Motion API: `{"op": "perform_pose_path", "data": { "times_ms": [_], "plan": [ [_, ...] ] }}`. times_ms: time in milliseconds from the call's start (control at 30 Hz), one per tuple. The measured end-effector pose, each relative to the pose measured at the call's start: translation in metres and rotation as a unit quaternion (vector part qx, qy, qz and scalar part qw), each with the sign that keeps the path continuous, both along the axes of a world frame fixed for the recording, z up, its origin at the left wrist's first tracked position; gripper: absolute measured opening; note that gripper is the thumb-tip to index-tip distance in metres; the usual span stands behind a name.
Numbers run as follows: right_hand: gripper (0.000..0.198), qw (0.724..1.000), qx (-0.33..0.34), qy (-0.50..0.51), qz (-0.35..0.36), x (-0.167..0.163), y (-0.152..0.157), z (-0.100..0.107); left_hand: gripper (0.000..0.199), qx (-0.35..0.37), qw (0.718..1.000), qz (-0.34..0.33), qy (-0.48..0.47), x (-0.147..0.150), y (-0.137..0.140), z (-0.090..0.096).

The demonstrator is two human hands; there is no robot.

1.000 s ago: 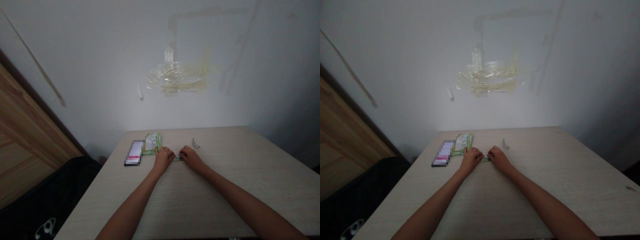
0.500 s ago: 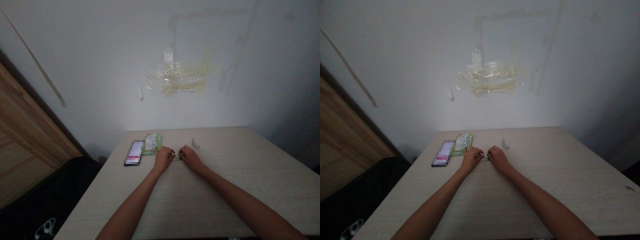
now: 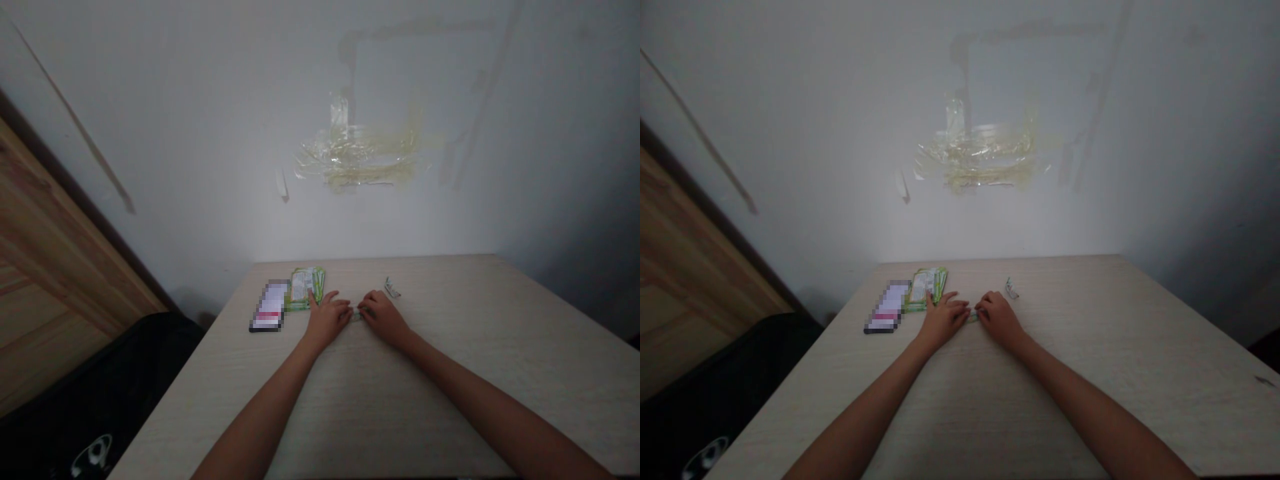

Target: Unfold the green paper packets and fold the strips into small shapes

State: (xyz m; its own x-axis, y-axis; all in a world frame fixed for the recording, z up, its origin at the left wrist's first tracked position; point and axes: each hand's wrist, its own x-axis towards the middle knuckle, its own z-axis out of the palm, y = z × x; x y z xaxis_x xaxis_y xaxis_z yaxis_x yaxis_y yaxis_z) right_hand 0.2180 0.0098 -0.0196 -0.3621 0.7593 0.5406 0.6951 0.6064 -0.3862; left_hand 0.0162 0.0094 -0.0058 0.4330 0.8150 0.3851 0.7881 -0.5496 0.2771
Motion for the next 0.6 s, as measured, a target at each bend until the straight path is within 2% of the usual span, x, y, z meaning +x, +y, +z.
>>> {"op": "perform_pose_path", "data": {
  "times_ms": [233, 600],
  "plan": [
    [0.019, 0.998, -0.004, -0.048, 0.038, -0.0013, -0.0052, 0.0036, 0.021, 0.022, 1.000, -0.002, 0.015, -0.0045, -0.0043, 0.0050],
    [0.024, 0.999, -0.025, -0.018, 0.037, 0.0030, -0.0001, -0.0053, 0.023, -0.002, 0.999, -0.031, 0.014, -0.0091, -0.0053, -0.0012]
  ]
}}
